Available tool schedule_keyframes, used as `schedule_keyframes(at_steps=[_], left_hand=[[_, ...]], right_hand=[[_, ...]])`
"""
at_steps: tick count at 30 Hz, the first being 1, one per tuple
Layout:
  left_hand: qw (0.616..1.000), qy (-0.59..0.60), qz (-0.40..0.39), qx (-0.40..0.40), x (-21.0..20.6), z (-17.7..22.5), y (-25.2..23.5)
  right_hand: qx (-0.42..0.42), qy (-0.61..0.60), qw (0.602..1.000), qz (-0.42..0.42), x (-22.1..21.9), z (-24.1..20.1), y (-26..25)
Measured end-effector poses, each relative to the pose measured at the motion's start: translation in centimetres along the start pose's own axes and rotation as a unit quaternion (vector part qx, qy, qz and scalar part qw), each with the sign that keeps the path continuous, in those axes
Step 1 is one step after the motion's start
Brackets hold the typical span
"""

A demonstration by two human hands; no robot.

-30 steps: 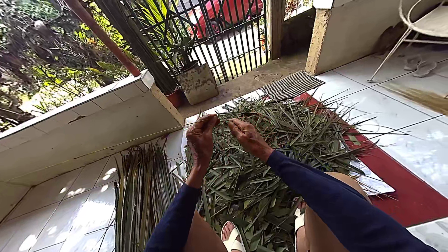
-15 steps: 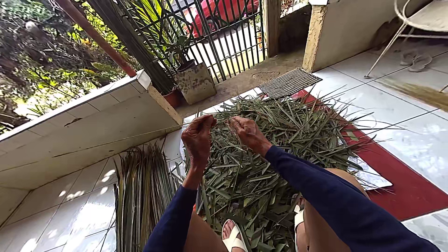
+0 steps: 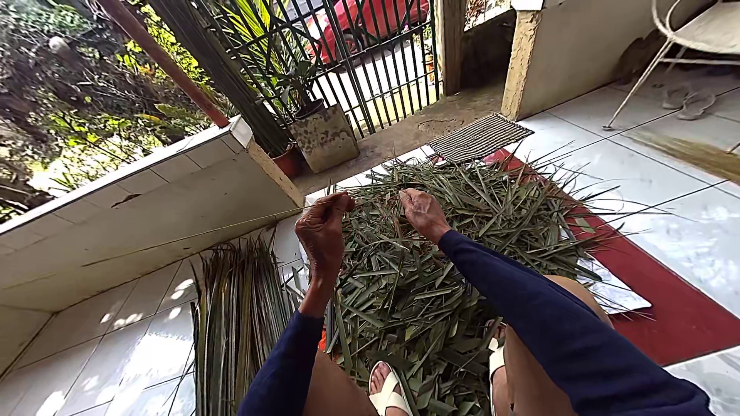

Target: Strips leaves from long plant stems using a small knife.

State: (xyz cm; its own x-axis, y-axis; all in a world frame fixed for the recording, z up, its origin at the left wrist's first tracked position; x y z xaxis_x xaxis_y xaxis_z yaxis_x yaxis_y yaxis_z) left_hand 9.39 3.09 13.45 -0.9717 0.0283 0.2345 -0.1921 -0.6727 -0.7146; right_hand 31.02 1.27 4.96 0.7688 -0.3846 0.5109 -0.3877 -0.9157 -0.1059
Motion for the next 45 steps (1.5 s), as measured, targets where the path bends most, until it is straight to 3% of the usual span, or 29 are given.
schedule_keyframes(at_steps=[4, 8, 14, 21, 30, 45], left_hand=[[1.0, -0.024, 0.011, -0.016, -0.5, 1.1, 0.6], [0.996, -0.005, 0.082, -0.04, 1.6, 3.2, -1.2], [0.979, 0.098, 0.131, 0.123, 1.6, 0.1, -1.0], [0.978, 0.126, 0.093, 0.139, -0.9, -0.3, -0.3], [0.976, 0.136, 0.086, 0.145, -1.8, -0.5, -0.1], [0.973, 0.141, 0.107, 0.147, 1.2, 0.2, -0.5]], right_hand=[[-0.035, 0.034, 0.999, -0.002, -0.8, 0.1, -0.1], [-0.085, 0.024, 0.996, -0.006, 0.0, 2.6, -0.6], [0.078, -0.079, 0.99, 0.091, 0.9, -1.8, 1.6], [0.19, -0.171, 0.967, 0.012, -0.8, -5.7, 4.9], [0.168, -0.135, 0.976, 0.025, -0.6, -5.6, 4.7], [0.068, -0.07, 0.994, 0.049, -0.3, -1.7, 0.5]])
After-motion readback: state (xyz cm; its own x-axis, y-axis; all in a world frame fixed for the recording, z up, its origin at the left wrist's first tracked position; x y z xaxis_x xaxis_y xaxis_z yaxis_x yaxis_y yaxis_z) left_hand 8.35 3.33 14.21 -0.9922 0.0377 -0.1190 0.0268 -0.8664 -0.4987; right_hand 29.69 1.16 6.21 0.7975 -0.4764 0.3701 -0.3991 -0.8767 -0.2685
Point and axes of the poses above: each hand's wrist, its own y-axis away from the middle knuckle, its own x-axis out of the back of the hand, z = x × y, the point moved 4 cm from there along -y, towards the middle knuckle, and after that the axes turned 7 degrees about -y, right-handed, at the moved point
